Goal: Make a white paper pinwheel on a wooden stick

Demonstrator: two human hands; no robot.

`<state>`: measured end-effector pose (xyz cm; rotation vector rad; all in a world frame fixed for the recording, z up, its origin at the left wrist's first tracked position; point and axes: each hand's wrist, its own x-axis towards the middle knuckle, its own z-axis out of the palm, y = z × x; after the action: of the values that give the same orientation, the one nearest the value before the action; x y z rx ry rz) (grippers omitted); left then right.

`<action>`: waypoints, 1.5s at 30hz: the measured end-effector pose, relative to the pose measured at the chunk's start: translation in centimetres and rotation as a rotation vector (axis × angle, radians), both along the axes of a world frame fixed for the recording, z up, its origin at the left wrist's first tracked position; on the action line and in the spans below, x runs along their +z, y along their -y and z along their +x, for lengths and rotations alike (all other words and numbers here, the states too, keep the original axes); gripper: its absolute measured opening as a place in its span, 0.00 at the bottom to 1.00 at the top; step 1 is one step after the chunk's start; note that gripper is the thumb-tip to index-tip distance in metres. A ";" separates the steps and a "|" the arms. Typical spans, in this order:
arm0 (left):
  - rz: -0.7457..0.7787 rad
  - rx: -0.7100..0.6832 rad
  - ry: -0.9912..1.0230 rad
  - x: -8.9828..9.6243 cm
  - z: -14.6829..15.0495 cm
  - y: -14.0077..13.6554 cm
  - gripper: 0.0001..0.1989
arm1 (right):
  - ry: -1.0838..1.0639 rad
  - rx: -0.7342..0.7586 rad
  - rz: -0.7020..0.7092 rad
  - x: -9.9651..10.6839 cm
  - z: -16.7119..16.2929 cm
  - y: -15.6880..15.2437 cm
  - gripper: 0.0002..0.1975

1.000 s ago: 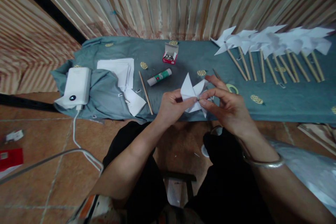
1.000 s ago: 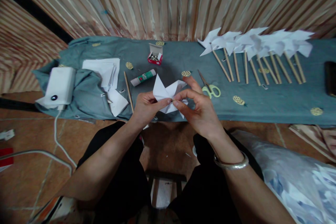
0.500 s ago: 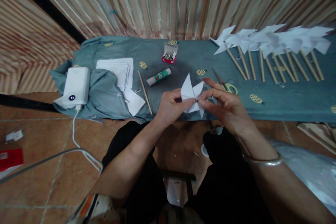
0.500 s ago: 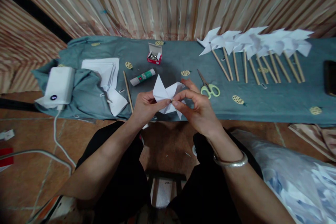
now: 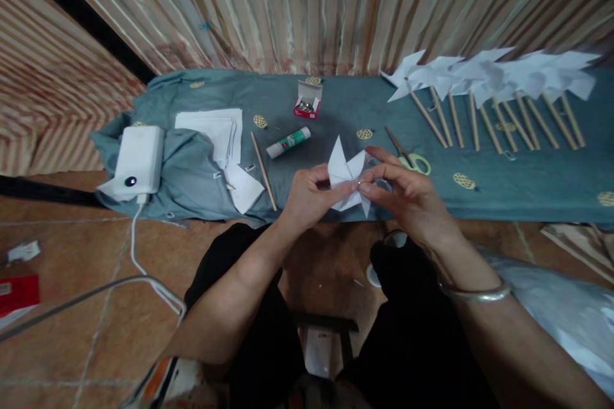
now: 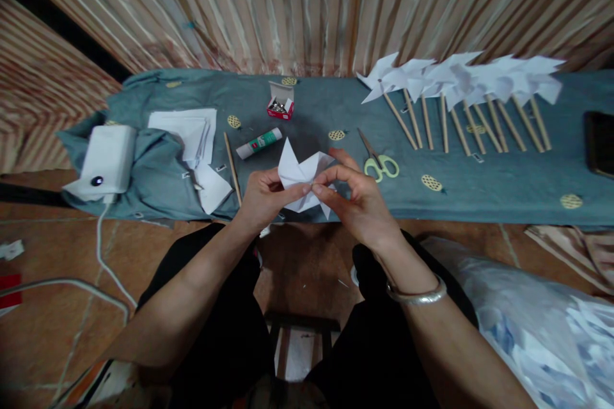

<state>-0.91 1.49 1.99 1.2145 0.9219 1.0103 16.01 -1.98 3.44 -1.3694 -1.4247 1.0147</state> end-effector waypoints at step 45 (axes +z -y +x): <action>-0.265 0.173 0.152 -0.3 2.7 -0.8 0.18 | -0.735 -0.280 -0.218 -1.2 -1.2 -1.3 0.34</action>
<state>1.83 2.25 1.71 0.8367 1.0170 1.0631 14.78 -0.69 2.21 -1.1220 -0.5779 1.3239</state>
